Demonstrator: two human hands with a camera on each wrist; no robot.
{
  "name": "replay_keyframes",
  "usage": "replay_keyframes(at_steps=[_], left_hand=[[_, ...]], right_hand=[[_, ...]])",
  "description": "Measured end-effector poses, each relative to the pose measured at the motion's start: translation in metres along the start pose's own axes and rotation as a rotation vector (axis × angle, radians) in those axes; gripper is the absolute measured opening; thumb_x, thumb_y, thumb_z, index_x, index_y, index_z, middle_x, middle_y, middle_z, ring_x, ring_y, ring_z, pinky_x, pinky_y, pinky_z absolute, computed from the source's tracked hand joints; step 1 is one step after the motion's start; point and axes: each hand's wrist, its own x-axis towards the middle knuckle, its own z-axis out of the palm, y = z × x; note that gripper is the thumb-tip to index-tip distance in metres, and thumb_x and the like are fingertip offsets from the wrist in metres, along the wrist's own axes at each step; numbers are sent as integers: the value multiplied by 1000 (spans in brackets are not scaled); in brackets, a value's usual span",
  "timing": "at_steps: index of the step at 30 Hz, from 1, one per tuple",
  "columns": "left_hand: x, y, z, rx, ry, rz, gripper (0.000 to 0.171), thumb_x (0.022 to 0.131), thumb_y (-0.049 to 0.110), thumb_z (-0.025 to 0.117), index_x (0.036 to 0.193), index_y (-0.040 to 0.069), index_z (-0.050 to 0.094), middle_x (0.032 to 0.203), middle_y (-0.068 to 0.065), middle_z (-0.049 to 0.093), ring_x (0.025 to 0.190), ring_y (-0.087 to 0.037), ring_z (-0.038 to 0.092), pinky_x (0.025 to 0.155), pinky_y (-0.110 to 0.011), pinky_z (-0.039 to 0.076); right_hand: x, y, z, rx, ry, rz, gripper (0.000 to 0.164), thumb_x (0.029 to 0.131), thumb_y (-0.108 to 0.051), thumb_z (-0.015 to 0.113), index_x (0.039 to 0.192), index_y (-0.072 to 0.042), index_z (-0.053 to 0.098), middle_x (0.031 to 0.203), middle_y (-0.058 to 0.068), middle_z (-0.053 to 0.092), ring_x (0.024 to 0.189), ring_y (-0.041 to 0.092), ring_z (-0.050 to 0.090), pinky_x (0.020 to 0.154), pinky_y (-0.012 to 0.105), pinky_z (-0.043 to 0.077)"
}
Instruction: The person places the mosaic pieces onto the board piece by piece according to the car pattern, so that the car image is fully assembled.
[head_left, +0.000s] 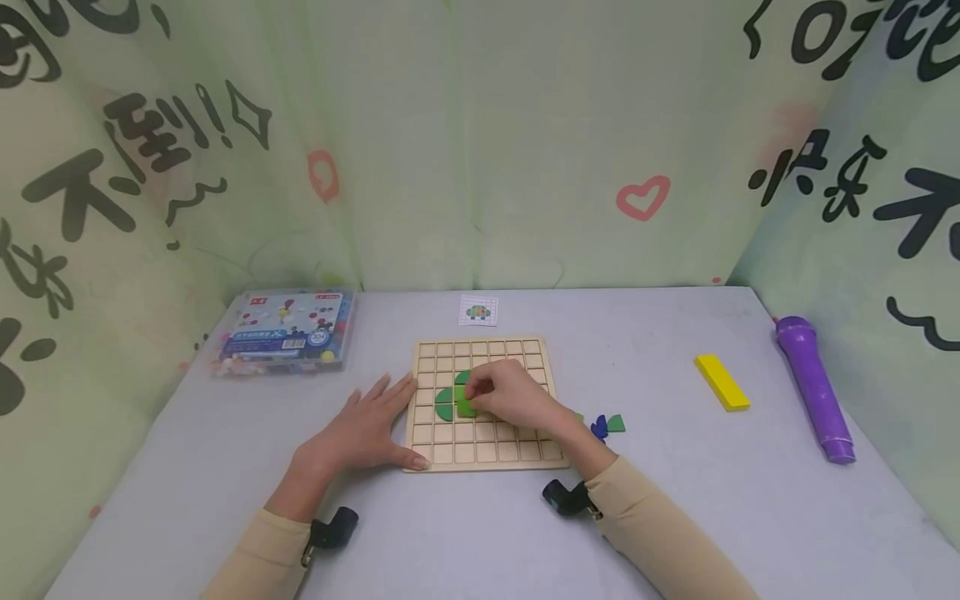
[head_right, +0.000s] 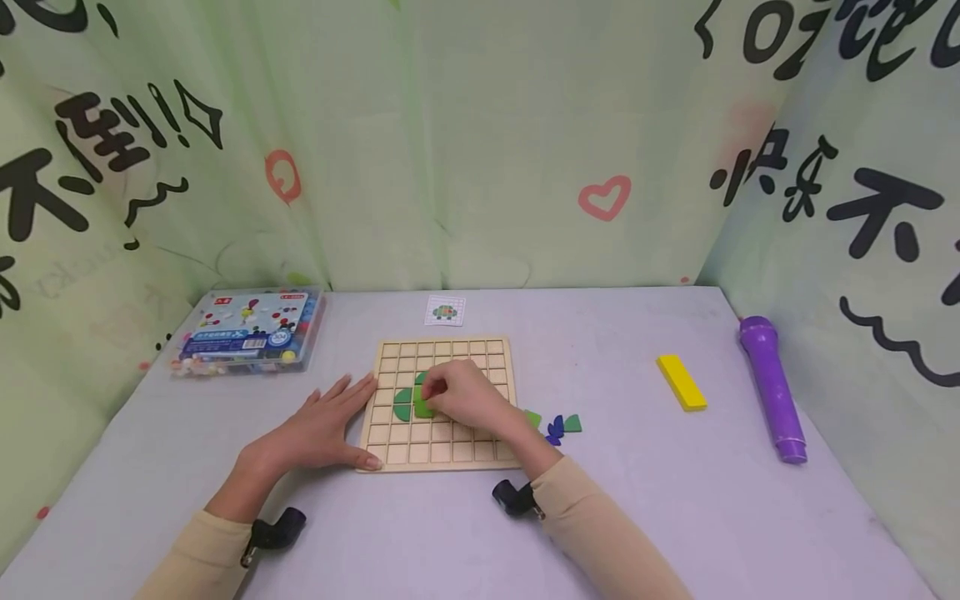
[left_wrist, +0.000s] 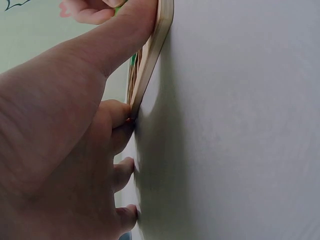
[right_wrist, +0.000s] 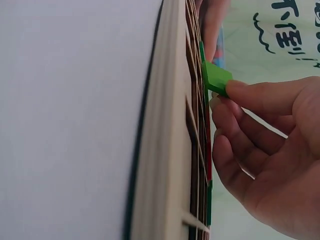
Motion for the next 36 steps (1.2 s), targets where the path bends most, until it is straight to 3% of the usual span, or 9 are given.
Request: replay_keyframes(at_steps=[8, 13, 17, 23, 36], left_hand=[[-1, 0, -2, -11, 0, 6, 124, 66, 73, 76, 160, 14, 21, 168, -1, 19, 155, -38, 10, 120, -69, 11], [0, -3, 0, -4, -1, 7, 125, 65, 75, 75, 160, 15, 19, 168, 0, 17, 156, -38, 9, 120, -69, 11], [1, -4, 2, -2, -2, 6, 126, 64, 76, 75, 160, 16, 19, 168, 0, 17, 156, -37, 9, 120, -68, 11], [2, -3, 2, 0, 5, 11, 124, 65, 75, 75, 160, 16, 20, 168, 0, 18, 156, -36, 9, 120, -68, 11], [0, 0, 0, -4, 6, 16, 124, 65, 72, 77, 160, 14, 20, 168, -1, 19, 155, -38, 10, 120, -69, 11]], right_hand=[[2, -3, 8, -59, 18, 0, 7, 86, -5, 72, 86, -10, 76, 83, -2, 71, 77, 11, 61, 72, 26, 52], [0, -4, 9, -156, -12, 14, 10, 87, -7, 71, 92, -11, 79, 89, -3, 74, 83, 9, 64, 77, 30, 56], [-3, -6, 6, -162, -47, 24, 11, 87, -9, 71, 90, -14, 80, 88, -4, 74, 81, 9, 63, 74, 29, 55], [-11, -6, -13, -88, -85, 66, 13, 87, -8, 71, 97, -11, 79, 93, -1, 75, 83, 13, 62, 73, 28, 54], [-28, 25, -63, -67, -192, 119, 14, 82, -3, 72, 93, -10, 76, 85, -1, 68, 79, 17, 57, 72, 31, 50]])
